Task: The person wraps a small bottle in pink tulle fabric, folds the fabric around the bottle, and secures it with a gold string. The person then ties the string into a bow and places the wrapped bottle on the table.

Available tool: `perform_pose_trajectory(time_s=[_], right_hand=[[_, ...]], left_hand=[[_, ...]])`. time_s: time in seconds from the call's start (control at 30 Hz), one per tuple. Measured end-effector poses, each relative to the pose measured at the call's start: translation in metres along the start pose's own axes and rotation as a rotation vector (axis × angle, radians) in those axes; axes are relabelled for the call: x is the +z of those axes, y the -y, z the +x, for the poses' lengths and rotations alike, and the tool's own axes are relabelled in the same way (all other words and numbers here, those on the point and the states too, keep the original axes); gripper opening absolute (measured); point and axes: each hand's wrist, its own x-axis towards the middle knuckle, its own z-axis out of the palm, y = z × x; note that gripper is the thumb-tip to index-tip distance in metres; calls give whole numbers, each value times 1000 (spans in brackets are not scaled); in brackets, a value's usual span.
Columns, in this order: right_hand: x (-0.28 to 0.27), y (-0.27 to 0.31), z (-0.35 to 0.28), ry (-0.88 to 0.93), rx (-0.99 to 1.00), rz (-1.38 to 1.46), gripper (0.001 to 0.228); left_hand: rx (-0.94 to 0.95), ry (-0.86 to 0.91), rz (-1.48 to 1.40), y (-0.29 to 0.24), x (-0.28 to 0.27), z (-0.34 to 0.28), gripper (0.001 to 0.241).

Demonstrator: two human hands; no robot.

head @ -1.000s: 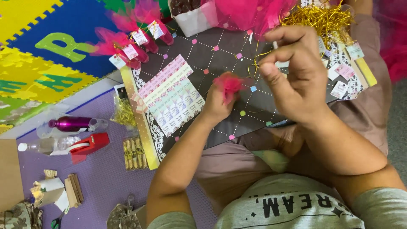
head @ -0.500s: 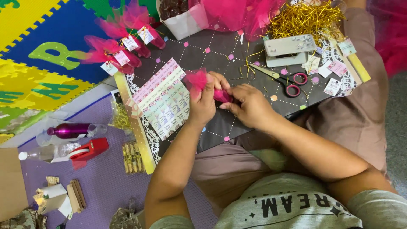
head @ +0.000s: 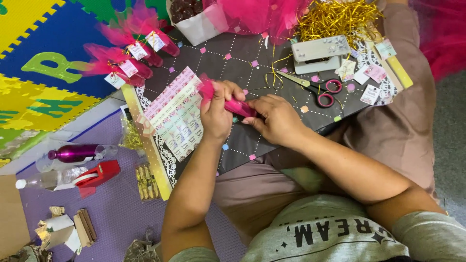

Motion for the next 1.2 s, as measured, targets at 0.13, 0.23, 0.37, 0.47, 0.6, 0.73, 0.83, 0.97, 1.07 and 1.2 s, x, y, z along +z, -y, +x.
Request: perform_pose_trajectory(time_s=[0.13,0.23,0.37,0.47,0.6,0.73,0.83,0.97,1.07,1.2], right_hand=[[-9,3,1,62,50,53,35],[-41,20,1,117,169,213,37],[-95,10,2,40,249,230,25],[-129,-16,-10,-149,277,188,22],[-151,-40,-19,-191,276,67,23],[-164,-60,-24,-228,186,-270,21],[-165,-65,-24,-235,232,-297,21],[-144,-65,-14,-293,58,-223,15],[-113,-66,-8,-272,-112,-13,21],[-85,-31,3,-77,-216,-181,13]], left_hand=[[38,47,-59,15,-7,6,50],[53,39,-55,20,-22,8,50],[179,-45,45,11,-30,16,49],[252,-64,183,1,-30,15,48],[104,-132,168,-10,-22,8,40],[146,-134,223,-11,-18,8,45],[163,-165,224,-9,-21,9,46],[187,-173,227,-10,-25,12,41],[406,-116,366,13,-42,17,45],[466,-23,401,20,-43,18,41]])
